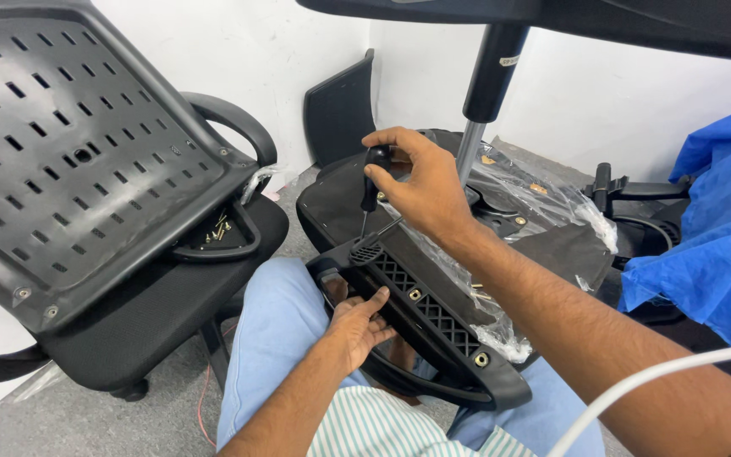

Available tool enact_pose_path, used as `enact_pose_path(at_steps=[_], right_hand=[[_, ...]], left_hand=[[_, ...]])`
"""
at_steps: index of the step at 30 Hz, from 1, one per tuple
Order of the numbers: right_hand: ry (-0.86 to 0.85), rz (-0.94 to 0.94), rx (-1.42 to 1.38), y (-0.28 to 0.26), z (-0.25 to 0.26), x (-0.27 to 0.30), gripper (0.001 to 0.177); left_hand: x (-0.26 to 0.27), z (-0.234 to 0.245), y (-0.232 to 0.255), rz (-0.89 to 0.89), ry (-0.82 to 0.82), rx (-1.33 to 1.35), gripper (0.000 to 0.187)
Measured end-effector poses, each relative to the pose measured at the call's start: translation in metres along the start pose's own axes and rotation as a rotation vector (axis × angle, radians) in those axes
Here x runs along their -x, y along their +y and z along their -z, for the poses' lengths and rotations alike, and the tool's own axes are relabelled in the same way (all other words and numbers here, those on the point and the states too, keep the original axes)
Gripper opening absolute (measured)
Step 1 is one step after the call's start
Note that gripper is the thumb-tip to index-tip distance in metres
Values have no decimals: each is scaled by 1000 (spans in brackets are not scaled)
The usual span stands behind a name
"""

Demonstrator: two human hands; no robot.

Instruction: The person uses a screwdriver to tighten screws into a black plastic chair armrest, securing it to the chair base. The person repeatedly positions the armrest and fastens multiple screws to attach it firmly.

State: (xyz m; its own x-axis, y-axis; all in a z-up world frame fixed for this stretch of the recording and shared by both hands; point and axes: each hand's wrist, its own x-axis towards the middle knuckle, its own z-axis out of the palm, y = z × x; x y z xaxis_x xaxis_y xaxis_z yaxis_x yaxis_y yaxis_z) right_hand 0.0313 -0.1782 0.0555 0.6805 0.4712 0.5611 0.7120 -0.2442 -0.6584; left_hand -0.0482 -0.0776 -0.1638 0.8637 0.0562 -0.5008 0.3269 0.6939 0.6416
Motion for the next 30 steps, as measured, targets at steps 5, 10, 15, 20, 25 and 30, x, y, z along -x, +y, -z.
enact_pose_path(at_steps=[5,10,15,20,25,30], right_hand=[[0,-52,-37,7,-1,-2,33],[60,45,-96,10,-6,-6,35],[101,199,-145,11,7,-13,33],[172,219,-180,9,30,-20,28],[182,178,-208,11,73,-13,25],[184,-241,-334,34,110,34,26]], left_hand=[[2,-2,0,28,1,26,61],[4,-6,3,31,-23,9,60],[10,-7,12,58,-3,-202,57],[17,-5,39,70,-21,-603,54],[26,11,98,169,-34,-806,39],[18,39,167,133,126,-938,37]])
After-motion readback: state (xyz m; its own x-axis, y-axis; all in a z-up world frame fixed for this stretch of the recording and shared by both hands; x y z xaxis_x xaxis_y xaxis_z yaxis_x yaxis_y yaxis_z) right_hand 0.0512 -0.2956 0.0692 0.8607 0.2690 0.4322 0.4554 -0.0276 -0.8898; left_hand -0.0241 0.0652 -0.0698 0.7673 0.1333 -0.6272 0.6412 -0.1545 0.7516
